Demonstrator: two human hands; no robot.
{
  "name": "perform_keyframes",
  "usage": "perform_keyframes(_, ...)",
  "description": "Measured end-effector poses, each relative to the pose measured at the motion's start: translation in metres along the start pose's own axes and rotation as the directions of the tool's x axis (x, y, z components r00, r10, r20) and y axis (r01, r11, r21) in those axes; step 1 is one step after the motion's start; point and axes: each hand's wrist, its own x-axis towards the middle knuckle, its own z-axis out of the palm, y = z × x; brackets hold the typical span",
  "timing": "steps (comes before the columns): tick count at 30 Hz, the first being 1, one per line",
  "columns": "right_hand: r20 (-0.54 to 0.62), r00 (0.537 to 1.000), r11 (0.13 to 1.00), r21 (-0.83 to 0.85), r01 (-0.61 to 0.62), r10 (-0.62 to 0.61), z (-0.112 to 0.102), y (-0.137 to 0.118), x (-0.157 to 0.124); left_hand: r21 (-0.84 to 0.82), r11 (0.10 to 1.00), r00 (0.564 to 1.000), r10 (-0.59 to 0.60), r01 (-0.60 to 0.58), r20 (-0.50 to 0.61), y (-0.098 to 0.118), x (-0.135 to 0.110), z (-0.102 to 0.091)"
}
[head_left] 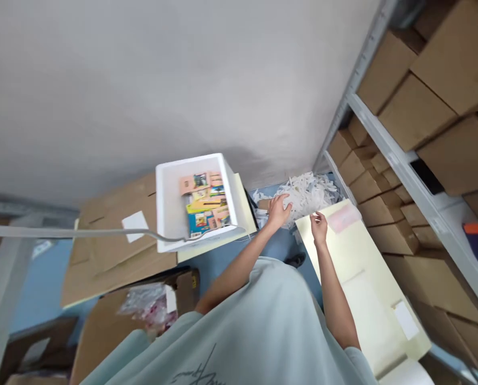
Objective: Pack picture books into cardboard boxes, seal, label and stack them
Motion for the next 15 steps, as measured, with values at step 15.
perform_keyframes(15,0.759,0.503,0.886,0.207,0.416,-0.413,0.317,-0.174,-0.280,-0.605,0.779,0.391,-0.616,0.168,-0.684,-0.289,-0.110,-0.358)
